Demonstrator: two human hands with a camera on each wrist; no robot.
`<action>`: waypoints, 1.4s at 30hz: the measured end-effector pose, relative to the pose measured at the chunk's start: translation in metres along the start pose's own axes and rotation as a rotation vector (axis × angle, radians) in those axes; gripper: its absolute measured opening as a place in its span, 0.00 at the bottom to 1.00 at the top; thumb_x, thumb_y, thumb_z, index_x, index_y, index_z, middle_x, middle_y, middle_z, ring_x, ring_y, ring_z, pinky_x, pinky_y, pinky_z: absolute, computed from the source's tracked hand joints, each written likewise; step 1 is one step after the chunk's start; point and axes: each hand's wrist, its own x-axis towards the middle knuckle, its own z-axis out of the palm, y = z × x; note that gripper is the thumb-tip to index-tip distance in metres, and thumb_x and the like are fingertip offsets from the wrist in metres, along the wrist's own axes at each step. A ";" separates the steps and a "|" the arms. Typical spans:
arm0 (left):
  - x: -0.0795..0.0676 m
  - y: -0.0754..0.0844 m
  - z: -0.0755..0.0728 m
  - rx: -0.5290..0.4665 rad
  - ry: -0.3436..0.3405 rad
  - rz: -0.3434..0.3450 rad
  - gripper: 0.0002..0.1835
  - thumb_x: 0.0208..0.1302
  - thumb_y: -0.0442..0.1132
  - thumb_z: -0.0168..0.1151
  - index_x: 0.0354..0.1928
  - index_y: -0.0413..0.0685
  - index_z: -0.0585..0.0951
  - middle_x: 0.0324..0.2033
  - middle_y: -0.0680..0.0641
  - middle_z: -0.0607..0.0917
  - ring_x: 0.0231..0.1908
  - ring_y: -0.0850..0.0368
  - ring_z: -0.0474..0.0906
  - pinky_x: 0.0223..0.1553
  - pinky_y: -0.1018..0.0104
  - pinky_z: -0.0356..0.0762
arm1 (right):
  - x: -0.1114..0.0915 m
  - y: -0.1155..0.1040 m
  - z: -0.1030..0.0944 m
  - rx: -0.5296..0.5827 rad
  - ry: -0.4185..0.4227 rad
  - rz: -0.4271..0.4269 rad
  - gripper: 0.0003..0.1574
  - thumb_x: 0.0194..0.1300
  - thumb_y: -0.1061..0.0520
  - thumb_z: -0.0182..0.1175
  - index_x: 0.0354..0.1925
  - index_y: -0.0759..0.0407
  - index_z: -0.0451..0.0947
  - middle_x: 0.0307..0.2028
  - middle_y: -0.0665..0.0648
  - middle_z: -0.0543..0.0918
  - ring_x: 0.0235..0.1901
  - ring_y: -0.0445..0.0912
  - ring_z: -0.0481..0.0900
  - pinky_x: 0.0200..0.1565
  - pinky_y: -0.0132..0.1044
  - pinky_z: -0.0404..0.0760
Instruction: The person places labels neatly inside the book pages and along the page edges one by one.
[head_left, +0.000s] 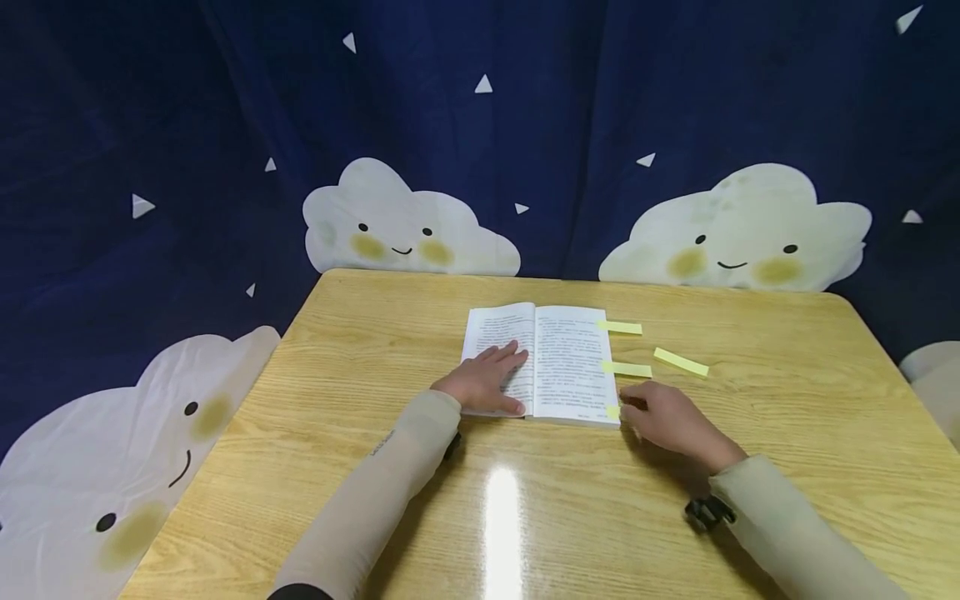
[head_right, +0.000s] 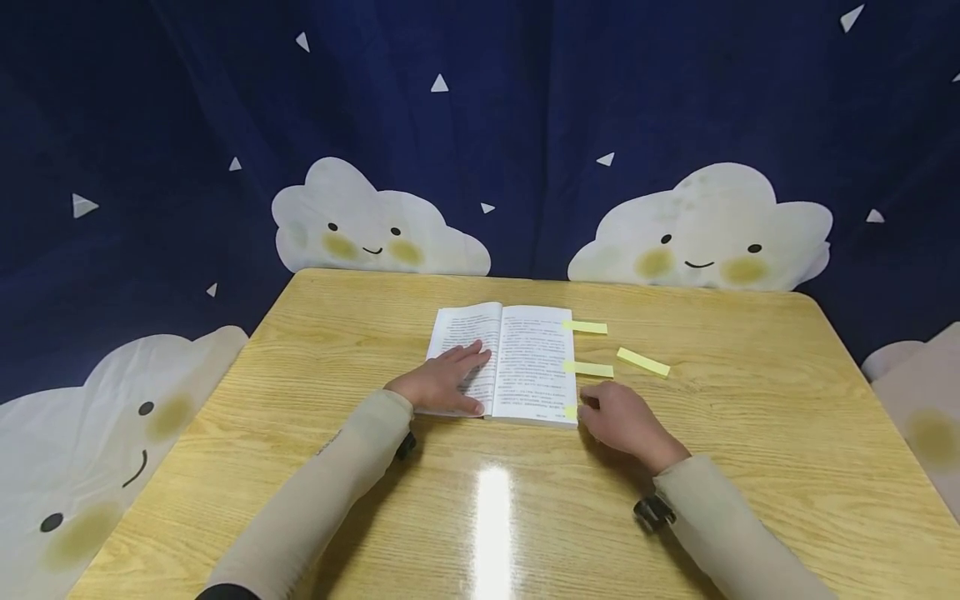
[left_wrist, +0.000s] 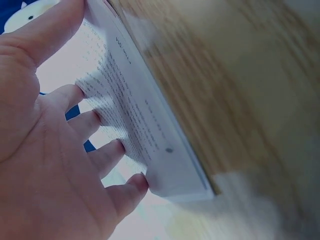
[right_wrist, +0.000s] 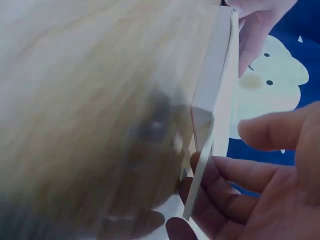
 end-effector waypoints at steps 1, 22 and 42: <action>0.000 0.000 0.000 0.003 0.002 0.000 0.51 0.62 0.62 0.64 0.80 0.66 0.46 0.80 0.58 0.39 0.80 0.48 0.39 0.77 0.40 0.47 | 0.002 0.000 -0.001 0.016 -0.005 0.024 0.15 0.71 0.58 0.54 0.47 0.65 0.83 0.31 0.58 0.84 0.24 0.42 0.69 0.29 0.35 0.66; 0.000 -0.001 -0.001 0.006 -0.002 0.013 0.51 0.62 0.61 0.64 0.80 0.65 0.46 0.80 0.57 0.40 0.80 0.47 0.39 0.76 0.38 0.48 | 0.007 0.000 -0.002 0.120 -0.004 0.153 0.25 0.74 0.52 0.52 0.59 0.68 0.78 0.58 0.71 0.81 0.58 0.64 0.78 0.54 0.57 0.79; 0.000 0.000 -0.002 -0.004 -0.008 0.015 0.51 0.62 0.61 0.65 0.80 0.65 0.46 0.80 0.57 0.40 0.80 0.47 0.38 0.76 0.38 0.47 | 0.005 -0.004 -0.003 0.142 0.069 0.178 0.24 0.74 0.52 0.52 0.59 0.66 0.78 0.58 0.70 0.80 0.56 0.63 0.79 0.51 0.53 0.80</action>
